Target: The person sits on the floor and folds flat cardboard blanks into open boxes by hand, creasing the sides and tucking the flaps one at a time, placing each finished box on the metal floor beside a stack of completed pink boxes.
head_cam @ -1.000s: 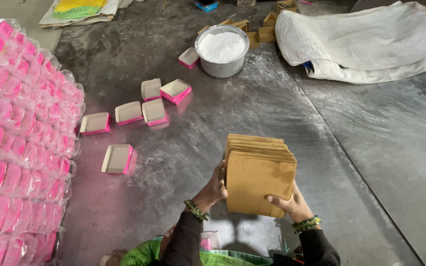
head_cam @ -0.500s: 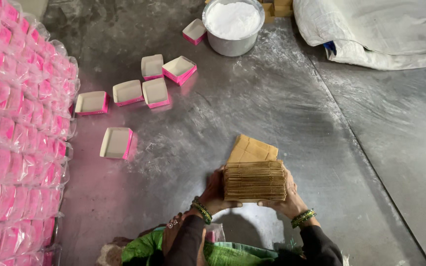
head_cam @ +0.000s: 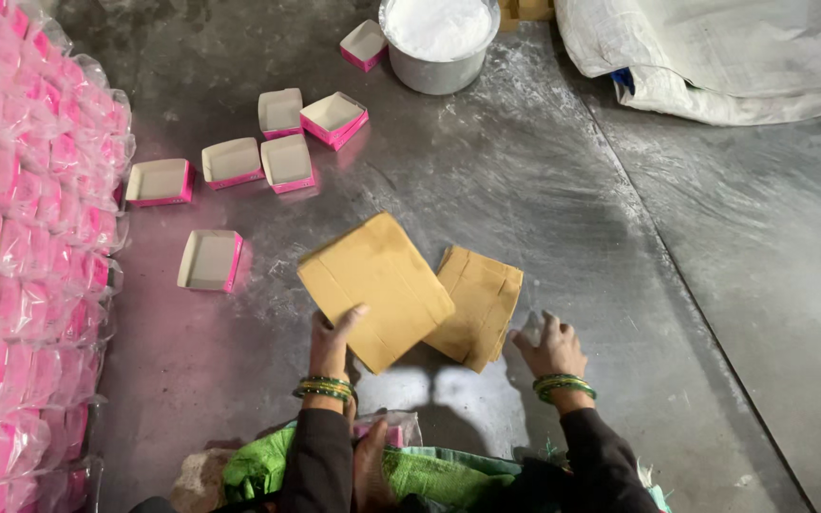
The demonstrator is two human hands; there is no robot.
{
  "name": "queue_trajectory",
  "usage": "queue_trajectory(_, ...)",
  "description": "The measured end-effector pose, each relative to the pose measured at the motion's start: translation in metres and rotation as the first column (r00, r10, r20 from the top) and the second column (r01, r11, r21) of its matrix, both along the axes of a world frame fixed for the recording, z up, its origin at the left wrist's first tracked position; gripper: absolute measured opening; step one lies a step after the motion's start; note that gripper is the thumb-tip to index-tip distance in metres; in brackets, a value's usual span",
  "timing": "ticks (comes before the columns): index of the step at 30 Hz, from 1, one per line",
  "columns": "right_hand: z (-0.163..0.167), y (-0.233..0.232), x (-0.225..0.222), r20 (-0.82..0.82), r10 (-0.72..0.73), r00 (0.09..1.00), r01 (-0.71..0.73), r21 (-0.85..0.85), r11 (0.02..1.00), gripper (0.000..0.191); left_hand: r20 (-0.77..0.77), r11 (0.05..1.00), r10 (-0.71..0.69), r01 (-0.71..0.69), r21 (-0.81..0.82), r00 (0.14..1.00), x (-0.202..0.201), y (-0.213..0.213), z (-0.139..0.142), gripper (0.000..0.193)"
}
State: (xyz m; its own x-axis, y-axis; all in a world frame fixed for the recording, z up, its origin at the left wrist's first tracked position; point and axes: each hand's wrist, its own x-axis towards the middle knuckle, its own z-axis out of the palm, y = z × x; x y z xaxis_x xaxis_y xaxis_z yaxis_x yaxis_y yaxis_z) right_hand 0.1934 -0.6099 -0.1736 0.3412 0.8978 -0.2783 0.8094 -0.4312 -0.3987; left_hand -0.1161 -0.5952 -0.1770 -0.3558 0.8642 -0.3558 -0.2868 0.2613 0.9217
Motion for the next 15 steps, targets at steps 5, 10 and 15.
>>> queue_trajectory(5, -0.004, 0.008, -0.06, 0.113, -0.101, 0.988, 0.117, -0.151, 0.982, 0.112, 0.101, 0.965, 0.248, -0.236, -0.115, 0.964, -0.019, -0.007, -0.007, 0.078)
queue_trajectory(10, 0.014, 0.036, -0.109, 0.209, -0.237, 0.949, 0.292, -0.288, 0.912, 0.123, 0.241, 0.92, 0.359, -0.298, -0.256, 0.901, -0.023, -0.012, -0.002, 0.084)
queue_trajectory(15, 0.037, 0.042, -0.123, -0.014, -0.542, 0.84, 0.507, -0.335, 0.794, 0.142, 0.115, 0.914, 0.366, -0.334, -0.231, 0.923, -0.026, -0.007, 0.001, 0.096)
